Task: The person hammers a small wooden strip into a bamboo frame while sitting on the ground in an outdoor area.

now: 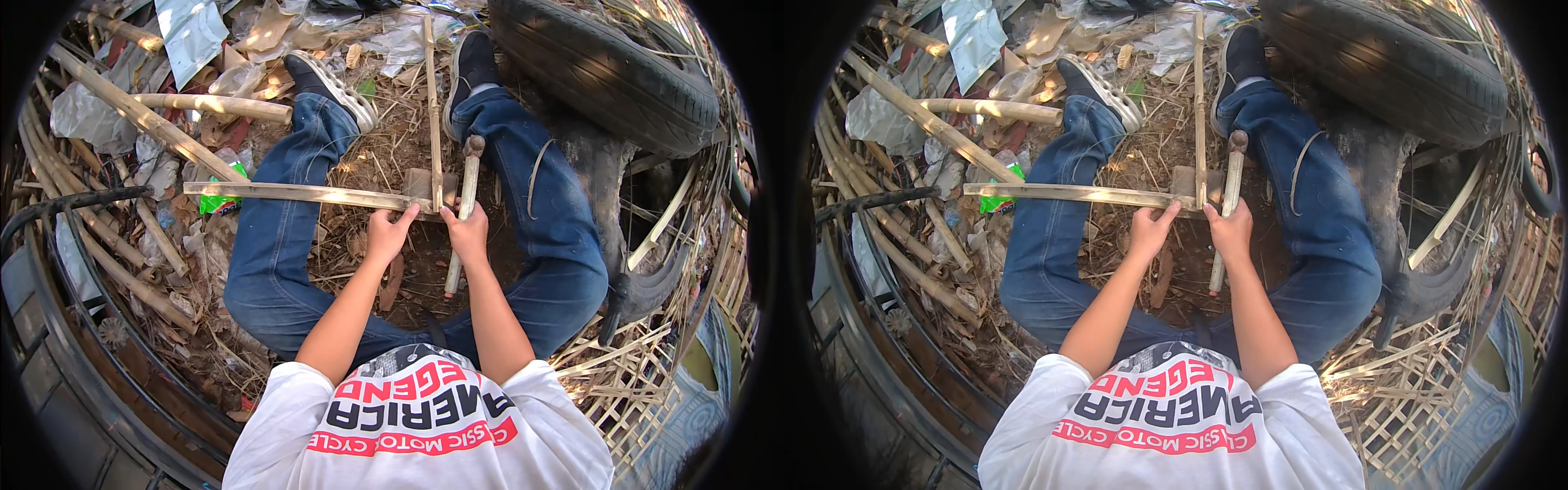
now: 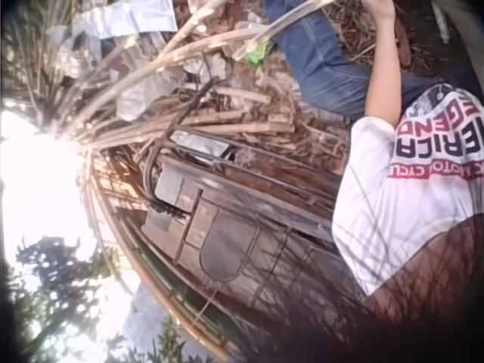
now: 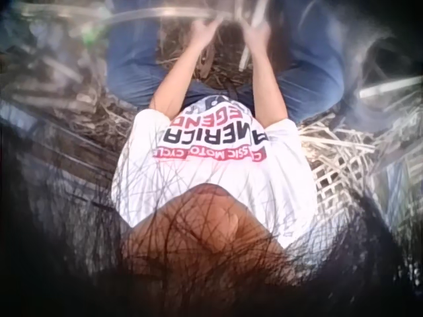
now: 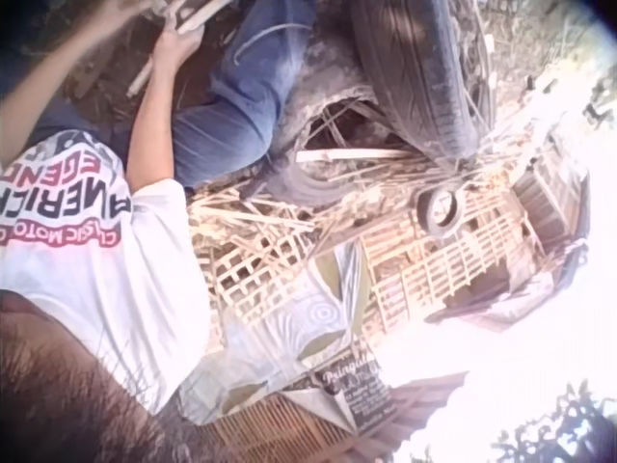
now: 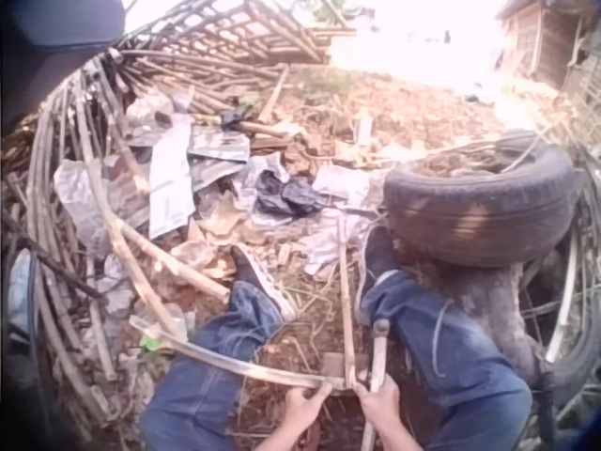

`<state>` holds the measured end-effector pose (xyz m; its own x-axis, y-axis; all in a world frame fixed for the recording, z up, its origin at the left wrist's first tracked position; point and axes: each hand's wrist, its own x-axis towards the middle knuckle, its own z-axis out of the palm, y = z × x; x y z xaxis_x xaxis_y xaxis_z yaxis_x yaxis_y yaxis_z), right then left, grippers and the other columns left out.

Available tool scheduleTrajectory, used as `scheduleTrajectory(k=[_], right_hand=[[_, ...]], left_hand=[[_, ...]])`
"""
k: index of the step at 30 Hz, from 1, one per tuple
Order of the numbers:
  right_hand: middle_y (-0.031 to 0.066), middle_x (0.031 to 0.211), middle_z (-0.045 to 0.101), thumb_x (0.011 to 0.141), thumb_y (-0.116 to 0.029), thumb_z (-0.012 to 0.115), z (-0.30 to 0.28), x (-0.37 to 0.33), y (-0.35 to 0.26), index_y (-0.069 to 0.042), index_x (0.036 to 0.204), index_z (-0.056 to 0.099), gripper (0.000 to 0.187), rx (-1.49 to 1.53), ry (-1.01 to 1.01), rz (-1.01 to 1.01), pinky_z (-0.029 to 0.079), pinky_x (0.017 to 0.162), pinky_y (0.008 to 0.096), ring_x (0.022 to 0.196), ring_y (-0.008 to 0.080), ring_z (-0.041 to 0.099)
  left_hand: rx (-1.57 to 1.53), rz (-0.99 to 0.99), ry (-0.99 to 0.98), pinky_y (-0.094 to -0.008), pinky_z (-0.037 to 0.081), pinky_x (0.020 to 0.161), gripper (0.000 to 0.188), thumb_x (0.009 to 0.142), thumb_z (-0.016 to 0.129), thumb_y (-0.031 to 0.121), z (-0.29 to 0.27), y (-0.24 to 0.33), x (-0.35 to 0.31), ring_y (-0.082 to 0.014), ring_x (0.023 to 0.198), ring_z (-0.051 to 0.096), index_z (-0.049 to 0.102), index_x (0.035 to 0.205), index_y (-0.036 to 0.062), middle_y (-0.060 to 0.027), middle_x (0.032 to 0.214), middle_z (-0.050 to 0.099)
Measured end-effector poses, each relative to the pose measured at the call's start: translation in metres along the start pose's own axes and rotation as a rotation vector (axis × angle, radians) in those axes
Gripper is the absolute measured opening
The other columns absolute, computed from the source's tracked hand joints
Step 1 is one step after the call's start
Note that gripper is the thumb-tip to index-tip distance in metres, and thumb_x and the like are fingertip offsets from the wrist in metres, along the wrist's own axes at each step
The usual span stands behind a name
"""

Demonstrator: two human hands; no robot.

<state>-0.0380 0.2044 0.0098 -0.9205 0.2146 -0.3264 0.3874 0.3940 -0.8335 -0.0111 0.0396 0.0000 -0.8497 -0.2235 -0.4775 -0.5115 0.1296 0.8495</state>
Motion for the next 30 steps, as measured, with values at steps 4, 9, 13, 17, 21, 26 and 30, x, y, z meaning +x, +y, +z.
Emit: scheduleTrajectory(k=[4, 9, 13, 17, 21, 26, 30], right_hand=[[0.0205, 0.094, 0.070, 0.076, -0.017, 0.078, 0.001, -0.004, 0.000, 0.005, 0.101, 0.064, 0.037, 0.025, -0.008, -0.004, 0.050, 0.082, 0.0388, 0.089, 0.0333, 0.068], [0.0193, 0.086, 0.068, 0.075, -0.019, 0.079, 0.005, -0.003, 0.011, 0.005, 0.096, 0.063, 0.035, -0.123, 0.087, -0.121, 0.050, 0.080, 0.0406, 0.084, 0.0333, 0.067], [0.0184, 0.077, 0.066, 0.073, -0.020, 0.080, 0.002, -0.008, 0.003, 0.003, 0.089, 0.061, 0.034, -0.073, 0.058, -0.034, 0.050, 0.071, 0.0406, 0.075, 0.0336, 0.067], [0.0172, 0.073, 0.066, 0.074, -0.019, 0.078, 0.002, -0.012, 0.000, 0.002, 0.084, 0.059, 0.030, -0.064, -0.006, -0.012, 0.051, 0.066, 0.0392, 0.070, 0.0314, 0.067], [0.0159, 0.074, 0.067, 0.075, -0.016, 0.076, 0.004, -0.014, 0.003, 0.002, 0.084, 0.059, 0.027, -0.018, -0.030, 0.029, 0.051, 0.066, 0.0375, 0.070, 0.0275, 0.068], [0.0114, 0.076, 0.067, 0.079, -0.012, 0.074, 0.005, -0.013, 0.006, 0.002, 0.087, 0.056, 0.023, 0.069, -0.075, 0.098, 0.051, 0.057, 0.0320, 0.069, 0.0206, 0.069], [0.0078, 0.080, 0.065, 0.082, -0.009, 0.072, 0.005, -0.017, -0.004, 0.000, 0.093, 0.052, 0.025, 0.208, -0.119, 0.240, 0.048, 0.044, 0.0267, 0.071, 0.0185, 0.070]], left_hand=[[-0.102, 0.050, 0.056, -0.0286, 0.049, 0.077, 0.034, 0.087, 0.074, 0.024, 0.008, -0.012, 0.002, -0.0128, 0.084, 0.065, 0.068, 0.103, -0.0056, -0.0092, 0.094, 0.072], [-0.140, 0.080, 0.191, -0.0277, 0.049, 0.078, 0.028, 0.089, 0.071, 0.020, 0.024, -0.029, 0.004, -0.0120, 0.085, 0.065, 0.066, 0.100, -0.0044, -0.0079, 0.096, 0.071], [-0.189, 0.083, 0.191, -0.0290, 0.048, 0.080, 0.029, 0.088, 0.072, 0.021, 0.023, -0.016, -0.004, -0.0137, 0.088, 0.065, 0.066, 0.103, -0.0034, -0.0092, 0.097, 0.071], [-0.125, 0.097, 0.260, -0.0315, 0.047, 0.081, 0.030, 0.086, 0.074, 0.023, 0.024, -0.002, -0.007, -0.0164, 0.088, 0.063, 0.065, 0.101, -0.0012, -0.0100, 0.092, 0.070], [-0.096, 0.099, 0.349, -0.0307, 0.046, 0.076, 0.027, 0.085, 0.073, 0.023, 0.029, 0.000, -0.004, -0.0152, 0.080, 0.059, 0.063, 0.092, -0.0013, -0.0070, 0.084, 0.066], [-0.118, 0.067, 0.295, -0.0305, 0.046, 0.069, 0.024, 0.087, 0.071, 0.021, 0.031, -0.010, 0.003, -0.0140, 0.072, 0.057, 0.062, 0.090, -0.0015, -0.0053, 0.077, 0.064], [-0.173, 0.136, 0.290, -0.0317, 0.045, 0.063, 0.022, 0.089, 0.068, 0.021, 0.031, -0.012, 0.011, -0.0135, 0.065, 0.056, 0.062, 0.092, -0.0007, -0.0055, 0.072, 0.062]])
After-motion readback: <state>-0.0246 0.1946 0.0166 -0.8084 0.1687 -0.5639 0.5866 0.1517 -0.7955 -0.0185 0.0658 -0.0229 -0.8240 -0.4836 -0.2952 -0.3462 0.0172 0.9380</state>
